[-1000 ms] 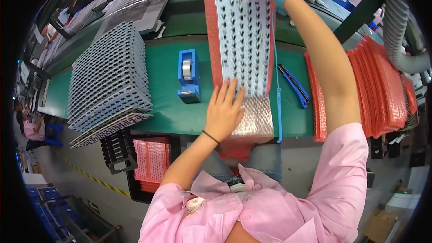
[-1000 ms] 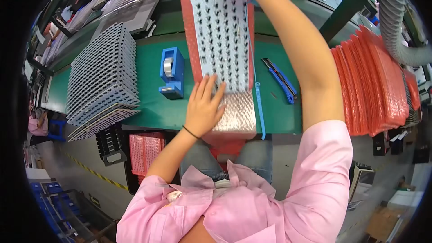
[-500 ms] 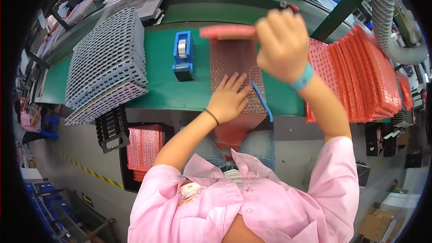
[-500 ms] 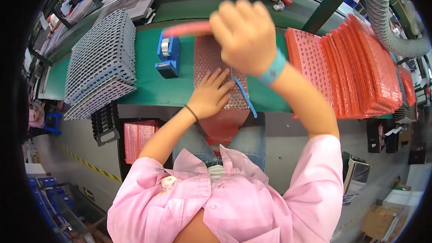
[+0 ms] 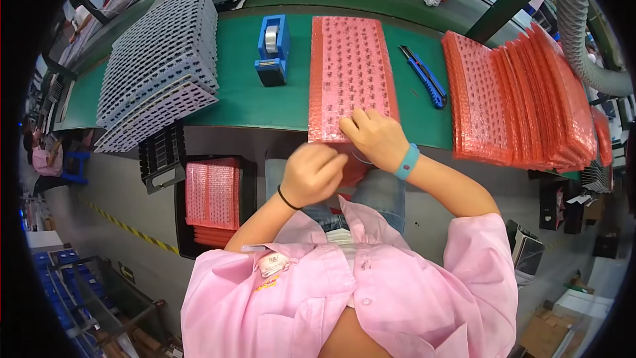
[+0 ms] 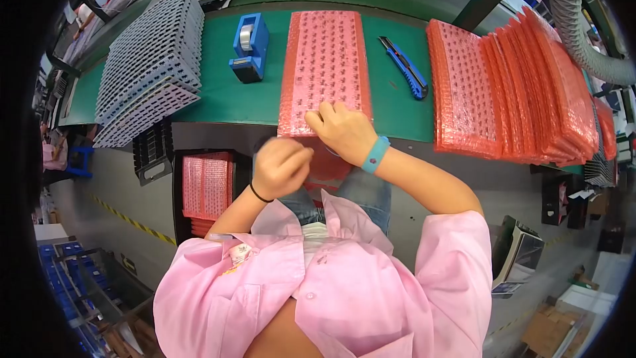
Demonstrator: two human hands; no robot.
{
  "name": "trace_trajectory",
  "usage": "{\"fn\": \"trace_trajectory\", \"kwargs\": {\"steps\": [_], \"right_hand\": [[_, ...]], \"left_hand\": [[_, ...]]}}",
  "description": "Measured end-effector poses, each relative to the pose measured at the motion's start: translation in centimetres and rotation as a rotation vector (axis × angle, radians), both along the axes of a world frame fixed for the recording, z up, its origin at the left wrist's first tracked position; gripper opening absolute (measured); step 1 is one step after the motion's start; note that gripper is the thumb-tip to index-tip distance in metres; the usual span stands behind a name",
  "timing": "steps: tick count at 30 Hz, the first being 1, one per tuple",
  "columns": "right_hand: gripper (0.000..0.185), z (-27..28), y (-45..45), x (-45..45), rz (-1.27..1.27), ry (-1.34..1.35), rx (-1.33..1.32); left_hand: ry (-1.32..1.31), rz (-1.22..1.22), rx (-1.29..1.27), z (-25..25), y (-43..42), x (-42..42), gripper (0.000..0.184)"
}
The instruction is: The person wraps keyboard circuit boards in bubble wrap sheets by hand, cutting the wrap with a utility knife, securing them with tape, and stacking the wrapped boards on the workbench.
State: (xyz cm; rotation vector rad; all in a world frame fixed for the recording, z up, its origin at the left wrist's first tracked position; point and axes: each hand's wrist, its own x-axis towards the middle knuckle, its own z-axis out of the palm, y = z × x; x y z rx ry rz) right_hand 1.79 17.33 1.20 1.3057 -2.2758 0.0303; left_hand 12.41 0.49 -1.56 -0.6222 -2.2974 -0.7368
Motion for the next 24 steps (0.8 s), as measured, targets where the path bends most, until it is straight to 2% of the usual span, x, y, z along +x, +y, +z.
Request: {"fn": "trace_trajectory", "kwargs": {"steps": [1,3,8,10,11,13,16,21,24], "right_hand": [[0.015,-0.3,-0.1,-0.2,0.011,0.007,-0.035],[0.016,-0.7,-0.2,-0.4,0.032,0.020,-0.105],[0.024,0.0,0.6,-1.0,0.092,-0.061,-0.163],[0.035,2.4,1.9,0.1,0.143,-0.254,-0.137],[0.035,3.9,3.1,1.0,0.140,-0.261,-0.137],[0.050,7.6,6.2,2.8,0.322,-0.842,-0.102],[0.062,13.6,10.4,4.5,0.322,-0.956,0.028],[0.053,16.9,15.3,6.6,0.462,-1.067,-0.058],[0.038,16.8,16.2,7.3,0.569,-1.101,-0.309]], "left_hand": [[-0.004,-0.001,-0.001,0.9,0.2,-0.5,0.030],[0.088,0.220,-0.079,3.0,0.6,-2.2,0.024],[0.060,0.058,-0.099,1.1,-0.7,-4.3,0.023],[0.055,0.055,-0.109,0.3,-0.8,-4.5,0.023],[0.054,0.059,-0.121,-0.1,-0.9,-4.4,0.022],[0.057,0.072,-0.148,-0.6,-1.2,-4.5,0.022],[0.028,0.069,-0.136,-0.4,-0.8,-4.4,0.023],[0.061,0.093,-0.129,-1.1,-0.5,-4.6,0.025],[0.110,0.117,-0.133,-1.6,-0.6,-4.7,0.027]]}}
